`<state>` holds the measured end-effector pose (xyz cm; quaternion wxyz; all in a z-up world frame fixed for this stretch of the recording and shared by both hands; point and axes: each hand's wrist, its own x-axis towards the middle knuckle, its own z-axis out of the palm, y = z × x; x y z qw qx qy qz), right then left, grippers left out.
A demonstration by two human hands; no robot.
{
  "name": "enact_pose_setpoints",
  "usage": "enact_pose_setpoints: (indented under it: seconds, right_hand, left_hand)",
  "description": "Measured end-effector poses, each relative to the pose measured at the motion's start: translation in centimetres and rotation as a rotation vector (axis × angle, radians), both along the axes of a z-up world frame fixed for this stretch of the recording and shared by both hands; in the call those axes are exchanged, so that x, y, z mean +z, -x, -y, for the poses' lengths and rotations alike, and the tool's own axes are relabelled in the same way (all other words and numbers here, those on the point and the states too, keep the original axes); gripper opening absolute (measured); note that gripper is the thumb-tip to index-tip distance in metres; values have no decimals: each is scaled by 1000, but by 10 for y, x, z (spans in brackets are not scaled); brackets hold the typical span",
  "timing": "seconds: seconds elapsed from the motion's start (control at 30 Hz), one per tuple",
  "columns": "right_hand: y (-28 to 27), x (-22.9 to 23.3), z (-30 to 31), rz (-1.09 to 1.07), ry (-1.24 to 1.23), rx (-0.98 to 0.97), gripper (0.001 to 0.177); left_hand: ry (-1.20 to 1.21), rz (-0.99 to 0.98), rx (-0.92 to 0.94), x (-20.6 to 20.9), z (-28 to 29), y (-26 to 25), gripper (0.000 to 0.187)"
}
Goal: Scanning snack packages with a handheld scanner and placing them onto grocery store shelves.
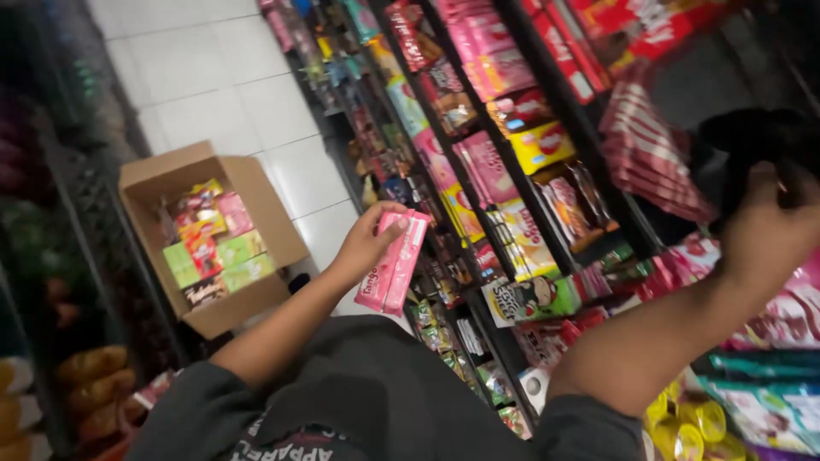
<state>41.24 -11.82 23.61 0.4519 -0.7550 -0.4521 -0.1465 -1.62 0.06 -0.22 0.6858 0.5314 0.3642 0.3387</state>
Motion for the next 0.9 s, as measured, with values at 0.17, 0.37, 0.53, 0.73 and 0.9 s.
enact_pose_setpoints:
  seconds: [0.17,0.37,0.53,0.73,0.9]
  right_hand:
    - [-22,-9,-33,-133,-19,-9,30]
    - [-39,-41,37,204,-43,-68,29]
    - [61,-57,83,644,-488,-189,41]
    - [256,-74,-7,241,-195,564,38]
    - [310,-114,-82,-266,344,412,42]
  left_hand:
    - [51,-17,55,-3,-6,15,27]
    - [243,203,-8,-28,-34,10,31]
    - [679,363,-149,-62,-77,-2,24]
    - [774,468,-439,-71,-135,-24,27]
    - [771,484,-565,-56,-162,-34,19]
